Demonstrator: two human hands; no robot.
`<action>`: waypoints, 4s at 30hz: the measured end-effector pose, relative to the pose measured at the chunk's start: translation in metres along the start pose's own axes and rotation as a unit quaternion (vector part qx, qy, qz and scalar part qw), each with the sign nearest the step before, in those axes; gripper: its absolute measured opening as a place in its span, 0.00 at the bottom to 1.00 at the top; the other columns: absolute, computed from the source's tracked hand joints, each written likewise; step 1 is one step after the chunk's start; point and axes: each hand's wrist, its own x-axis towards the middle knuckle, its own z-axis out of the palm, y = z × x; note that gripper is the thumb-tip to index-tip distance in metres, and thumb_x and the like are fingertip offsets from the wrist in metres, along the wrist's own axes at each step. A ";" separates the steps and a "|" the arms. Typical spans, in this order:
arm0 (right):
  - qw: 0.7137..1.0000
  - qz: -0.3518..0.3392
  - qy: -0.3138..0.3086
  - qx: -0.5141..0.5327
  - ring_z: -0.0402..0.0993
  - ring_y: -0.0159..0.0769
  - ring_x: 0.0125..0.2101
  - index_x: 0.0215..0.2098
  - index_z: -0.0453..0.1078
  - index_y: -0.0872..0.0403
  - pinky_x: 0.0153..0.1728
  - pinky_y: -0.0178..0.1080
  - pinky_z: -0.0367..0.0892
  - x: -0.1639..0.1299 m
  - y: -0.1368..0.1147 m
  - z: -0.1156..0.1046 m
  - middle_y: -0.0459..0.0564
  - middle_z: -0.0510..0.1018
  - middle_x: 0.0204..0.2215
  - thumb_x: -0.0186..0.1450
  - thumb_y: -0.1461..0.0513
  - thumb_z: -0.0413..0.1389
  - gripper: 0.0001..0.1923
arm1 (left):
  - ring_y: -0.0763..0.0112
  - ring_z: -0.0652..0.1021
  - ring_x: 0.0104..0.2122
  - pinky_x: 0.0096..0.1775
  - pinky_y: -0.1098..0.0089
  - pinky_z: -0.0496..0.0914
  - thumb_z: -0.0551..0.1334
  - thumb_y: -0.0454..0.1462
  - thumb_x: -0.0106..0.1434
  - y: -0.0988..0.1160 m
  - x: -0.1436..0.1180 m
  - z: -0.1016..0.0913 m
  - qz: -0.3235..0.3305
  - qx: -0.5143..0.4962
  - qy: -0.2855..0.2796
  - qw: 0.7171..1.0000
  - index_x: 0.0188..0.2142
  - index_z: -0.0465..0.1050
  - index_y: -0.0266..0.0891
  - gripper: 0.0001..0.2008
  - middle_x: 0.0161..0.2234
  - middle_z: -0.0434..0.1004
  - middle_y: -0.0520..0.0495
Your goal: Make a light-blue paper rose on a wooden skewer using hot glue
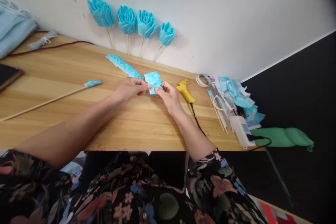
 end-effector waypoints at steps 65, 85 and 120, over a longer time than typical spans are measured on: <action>0.998 -0.051 -0.006 -0.037 0.60 0.33 0.30 0.26 0.69 0.49 0.35 0.39 0.58 -0.005 -0.012 -0.010 0.40 0.68 0.25 0.59 0.52 0.65 0.13 | 0.61 0.79 0.44 0.54 0.59 0.71 0.71 0.41 0.62 0.009 -0.007 0.001 0.173 0.163 0.031 0.971 0.28 0.81 0.41 0.08 0.39 0.81 0.46; 0.995 -0.078 0.062 0.024 0.77 0.38 0.50 0.41 0.78 0.47 0.55 0.41 0.71 0.000 0.003 -0.012 0.47 0.82 0.47 0.62 0.51 0.68 0.13 | 0.73 0.68 0.20 0.25 0.69 0.62 0.69 0.60 0.65 0.018 -0.015 0.010 0.077 0.034 -0.005 0.996 0.25 0.78 0.39 0.28 0.20 0.73 0.48; 0.992 0.058 -0.010 0.113 0.69 0.31 0.32 0.28 0.71 0.50 0.33 0.35 0.69 -0.003 -0.006 -0.006 0.41 0.73 0.28 0.54 0.47 0.71 0.20 | 0.74 0.75 0.25 0.31 0.71 0.69 0.73 0.39 0.62 0.013 -0.008 0.010 -0.072 -0.137 -0.018 0.988 0.27 0.76 0.36 0.12 0.25 0.76 0.50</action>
